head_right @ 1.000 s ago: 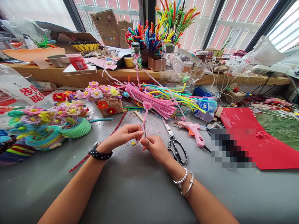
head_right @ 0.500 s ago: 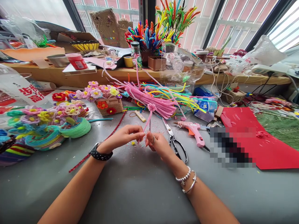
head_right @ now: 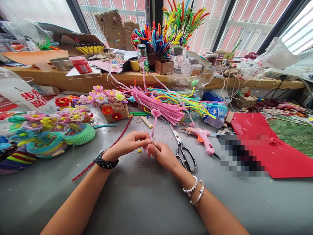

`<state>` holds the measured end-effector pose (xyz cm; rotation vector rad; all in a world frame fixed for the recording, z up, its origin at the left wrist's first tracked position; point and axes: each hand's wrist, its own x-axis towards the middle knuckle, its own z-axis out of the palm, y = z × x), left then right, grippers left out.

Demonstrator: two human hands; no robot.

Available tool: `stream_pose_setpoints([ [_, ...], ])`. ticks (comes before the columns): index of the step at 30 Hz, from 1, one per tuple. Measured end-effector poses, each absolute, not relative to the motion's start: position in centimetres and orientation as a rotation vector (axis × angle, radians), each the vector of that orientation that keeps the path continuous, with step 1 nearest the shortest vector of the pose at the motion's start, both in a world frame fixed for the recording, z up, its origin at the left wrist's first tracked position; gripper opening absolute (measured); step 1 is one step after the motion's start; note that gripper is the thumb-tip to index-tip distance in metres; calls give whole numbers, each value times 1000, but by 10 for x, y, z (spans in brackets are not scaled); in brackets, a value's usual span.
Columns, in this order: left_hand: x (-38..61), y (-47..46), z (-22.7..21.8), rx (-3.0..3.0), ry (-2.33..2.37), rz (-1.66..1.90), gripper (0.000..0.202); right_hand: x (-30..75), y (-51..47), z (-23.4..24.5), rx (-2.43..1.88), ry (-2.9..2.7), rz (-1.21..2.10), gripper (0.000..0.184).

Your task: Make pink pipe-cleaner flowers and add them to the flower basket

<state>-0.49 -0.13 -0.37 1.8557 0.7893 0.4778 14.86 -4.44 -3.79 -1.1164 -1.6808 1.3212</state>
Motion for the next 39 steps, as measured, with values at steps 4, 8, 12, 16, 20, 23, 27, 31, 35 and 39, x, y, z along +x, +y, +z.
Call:
stream_pose_setpoints([
  [4, -3, -2, -3, 1836, 816, 517, 33, 146, -46, -42, -1125, -1599, 1300, 57],
  [8, -2, -3, -1, 1801, 806, 529, 30, 144, -47, -44, -1145, -1573, 1291, 53],
  [12, -3, -2, -2, 1795, 790, 547, 29, 144, -46, -42, -1153, -1567, 1288, 52],
  [16, -4, -1, -2, 1786, 783, 549, 30, 144, -45, -41, -1154, -1568, 1295, 53],
  [20, -4, -2, -1, 1786, 775, 521, 30, 145, -46, -43, -1056, -1611, 1346, 61],
  [23, -5, -3, 1, 1796, 742, 417, 31, 147, -46, -45, -1000, -1634, 1378, 65],
  [27, -7, -3, 1, 1819, 727, 385, 32, 148, -46, -46, -998, -1623, 1358, 63],
  [31, -7, -2, 0, 1830, 758, 398, 32, 148, -46, -45, -1004, -1576, 1372, 58],
  [35, -6, -2, 1, 1820, 797, 409, 34, 146, -46, -43, -1028, -1515, 1394, 52],
  [39, -6, -2, 3, 1821, 824, 422, 35, 145, -45, -41, -1035, -1507, 1387, 49],
])
